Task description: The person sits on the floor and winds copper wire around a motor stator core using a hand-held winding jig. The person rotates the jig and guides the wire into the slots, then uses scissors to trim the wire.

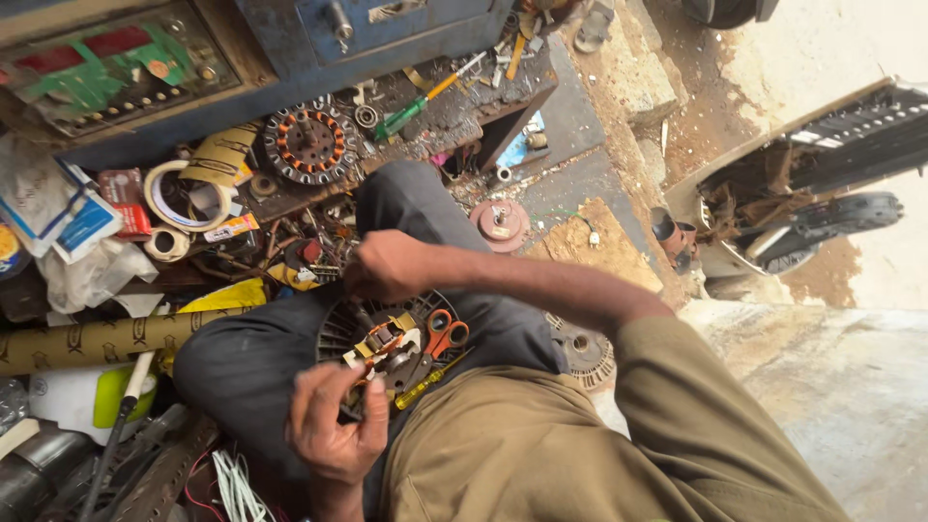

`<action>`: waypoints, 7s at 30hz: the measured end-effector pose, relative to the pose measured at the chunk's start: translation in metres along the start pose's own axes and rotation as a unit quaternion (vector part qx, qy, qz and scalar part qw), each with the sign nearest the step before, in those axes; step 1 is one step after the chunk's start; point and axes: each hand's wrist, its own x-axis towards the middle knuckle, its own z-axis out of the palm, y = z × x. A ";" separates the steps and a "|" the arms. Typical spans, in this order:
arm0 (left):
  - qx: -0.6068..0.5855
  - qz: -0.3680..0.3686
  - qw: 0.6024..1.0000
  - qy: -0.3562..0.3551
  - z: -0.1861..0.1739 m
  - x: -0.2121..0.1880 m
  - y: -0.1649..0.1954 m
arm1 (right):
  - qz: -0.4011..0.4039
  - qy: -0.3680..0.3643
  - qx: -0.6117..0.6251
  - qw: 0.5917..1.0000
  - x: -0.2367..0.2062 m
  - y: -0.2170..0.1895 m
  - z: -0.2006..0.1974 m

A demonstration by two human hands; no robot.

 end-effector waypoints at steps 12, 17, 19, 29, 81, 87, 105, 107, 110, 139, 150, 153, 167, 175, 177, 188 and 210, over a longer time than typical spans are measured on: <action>0.030 0.138 0.954 -0.265 0.021 0.060 -0.016 | 0.065 0.204 0.075 0.974 -0.031 -0.003 0.042; 0.032 0.155 0.954 -0.255 0.010 0.055 -0.008 | 0.058 0.213 0.063 0.973 -0.031 -0.002 0.045; -0.080 0.087 0.978 -0.172 0.004 0.047 -0.007 | 0.043 0.230 0.048 0.971 -0.032 -0.003 0.046; -0.045 -0.286 0.911 -0.295 0.041 0.035 -0.112 | 0.022 0.164 -0.040 0.985 -0.025 -0.011 -0.012; -0.180 -0.043 0.977 -0.108 0.009 0.044 -0.050 | -0.192 -0.174 0.005 0.966 -0.076 -0.091 -0.056; -0.044 0.037 0.998 -0.037 0.012 -0.022 -0.036 | -0.109 -0.063 -0.029 0.992 -0.016 -0.012 -0.050; 0.057 0.103 0.991 -0.069 0.016 -0.035 -0.045 | -0.190 -0.072 0.066 0.977 0.003 -0.009 -0.047; -0.121 -0.023 0.992 0.023 0.024 -0.019 -0.056 | -0.158 -0.011 -0.042 0.987 -0.001 -0.001 -0.047; -0.237 -0.017 0.971 -0.006 0.031 0.046 -0.068 | -0.092 0.023 -0.194 0.976 -0.022 -0.004 -0.064; -0.087 0.132 0.979 -0.127 0.001 0.011 -0.036 | -0.272 -0.040 0.025 0.961 -0.038 -0.056 -0.063; -0.093 -0.032 0.920 -0.379 0.022 0.116 -0.077 | -0.157 -0.137 -0.064 0.976 -0.051 -0.003 -0.065; -0.156 -0.030 0.962 -0.222 0.003 0.103 -0.065 | -0.164 -0.113 -0.014 0.980 -0.056 -0.009 -0.064; -0.087 -0.006 0.957 -0.277 0.021 0.114 -0.068 | -0.114 -0.044 -0.131 0.984 -0.039 -0.019 -0.055; -0.100 0.174 0.972 -0.120 0.005 0.007 -0.053 | -0.163 -0.142 -0.038 0.976 -0.033 -0.055 -0.051; -0.166 0.077 0.981 -0.064 0.009 -0.014 -0.061 | -0.166 -0.063 0.033 0.984 -0.006 -0.033 -0.053; -0.144 -0.025 0.947 -0.287 0.009 0.114 -0.075 | -0.075 -0.429 -0.277 0.856 -0.050 -0.064 -0.065; -0.084 0.125 0.982 -0.116 -0.003 0.026 -0.049 | -0.017 -0.155 0.459 0.875 -0.057 -0.040 -0.049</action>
